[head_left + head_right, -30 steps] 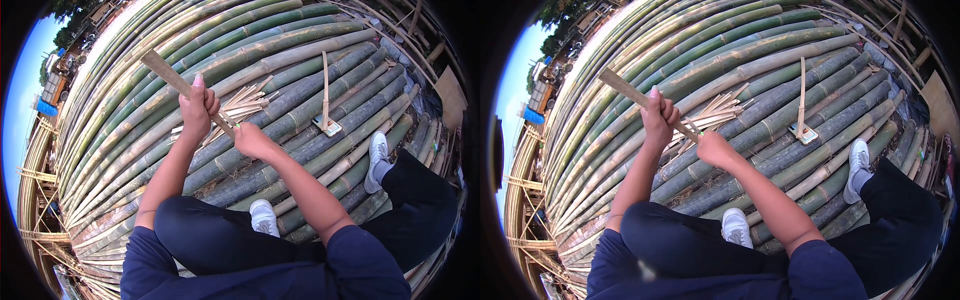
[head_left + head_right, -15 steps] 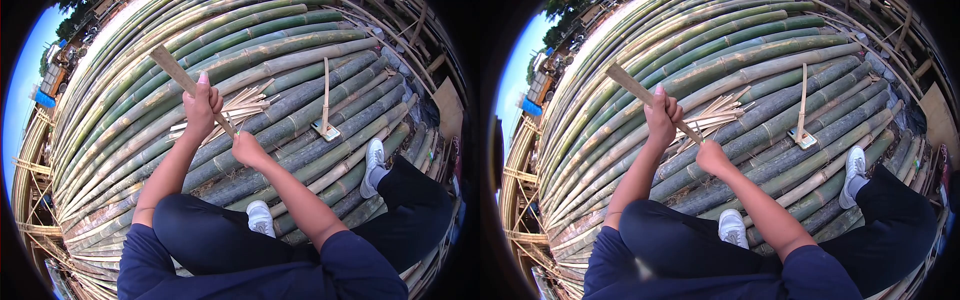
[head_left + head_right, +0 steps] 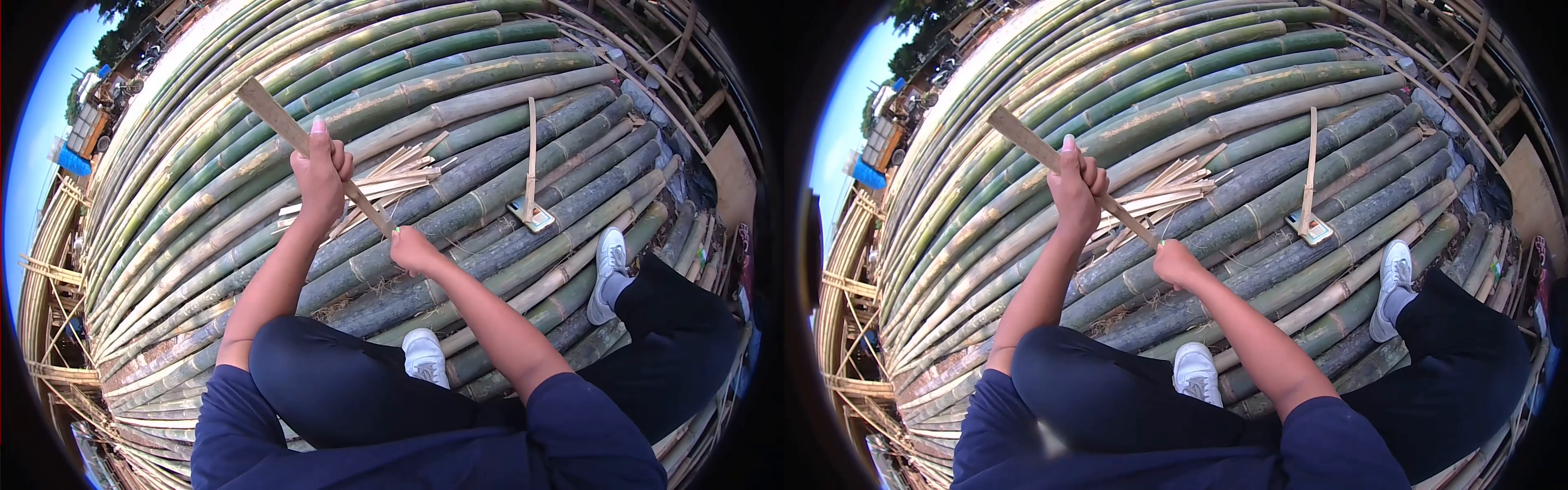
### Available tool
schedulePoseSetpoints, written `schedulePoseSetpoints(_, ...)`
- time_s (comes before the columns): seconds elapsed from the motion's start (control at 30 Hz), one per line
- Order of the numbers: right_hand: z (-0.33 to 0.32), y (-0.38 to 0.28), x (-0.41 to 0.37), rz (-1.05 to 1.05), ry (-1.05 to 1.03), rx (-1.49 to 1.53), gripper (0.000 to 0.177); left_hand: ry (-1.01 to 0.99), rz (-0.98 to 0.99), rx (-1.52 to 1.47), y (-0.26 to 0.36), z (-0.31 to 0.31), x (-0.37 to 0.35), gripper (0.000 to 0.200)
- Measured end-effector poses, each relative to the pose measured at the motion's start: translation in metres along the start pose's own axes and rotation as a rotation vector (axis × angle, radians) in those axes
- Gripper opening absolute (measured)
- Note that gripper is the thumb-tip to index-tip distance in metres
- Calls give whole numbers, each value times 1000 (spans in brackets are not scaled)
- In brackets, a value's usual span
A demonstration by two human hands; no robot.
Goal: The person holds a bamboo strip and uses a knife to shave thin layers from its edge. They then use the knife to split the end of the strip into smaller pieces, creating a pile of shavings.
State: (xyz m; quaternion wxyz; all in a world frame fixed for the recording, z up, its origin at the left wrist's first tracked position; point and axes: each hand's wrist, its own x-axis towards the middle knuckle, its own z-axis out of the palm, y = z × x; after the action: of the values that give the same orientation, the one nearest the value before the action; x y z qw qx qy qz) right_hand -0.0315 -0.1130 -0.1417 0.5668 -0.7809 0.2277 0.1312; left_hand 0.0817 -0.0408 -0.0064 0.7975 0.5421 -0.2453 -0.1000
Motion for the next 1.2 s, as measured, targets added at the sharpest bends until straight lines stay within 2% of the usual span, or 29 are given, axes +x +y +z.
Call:
schedulePoseSetpoints(0.07,-27,-17,-1,-24,-56,-83,40,49,-13,-2,-1,-1,-2,45)
schedulePoseSetpoints(0.13,-44,-42,-13,-110,21,59,39,90,12,-4,-1,0,-2,45)
schedulePoseSetpoints(0.23,-35,-57,-28,-130,-49,23,38,141,34,11,0,4,-4,44)
schedulePoseSetpoints(0.3,6,-19,-3,-117,7,41,38,164,55,20,1,5,-3,44)
schedulePoseSetpoints(0.37,6,-8,5,-97,23,-5,38,264,88,45,1,0,2,46)
schedulePoseSetpoints(0.43,-22,-16,11,-59,-73,-66,39,254,79,44,3,0,1,46)
schedulePoseSetpoints(0.53,-56,-44,-3,-120,-48,-23,40,228,65,46,0,2,-4,46)
schedulePoseSetpoints(0.63,-22,-25,2,-122,-96,-97,37,217,76,59,0,7,-4,45)
schedulePoseSetpoints(0.7,1,19,31,-44,-171,-239,35,215,80,66,-1,9,-3,45)
schedulePoseSetpoints(0.77,-8,35,39,-2,-202,-249,36,210,69,58,-2,8,-1,46)
schedulePoseSetpoints(0.87,-55,-11,11,30,-189,-133,40,191,72,61,0,10,-4,46)
schedulePoseSetpoints(0.93,-60,-18,9,-22,-207,38,37,194,65,61,-2,7,-3,46)
schedulePoseSetpoints(1.03,-21,-14,12,-35,-202,-36,36,201,75,61,-3,9,-1,46)
schedulePoseSetpoints(1.1,-29,-8,19,15,-232,-63,36,216,81,64,-4,10,0,45)
schedulePoseSetpoints(1.2,-63,-24,14,56,-290,-64,35,128,36,36,-5,5,1,46)
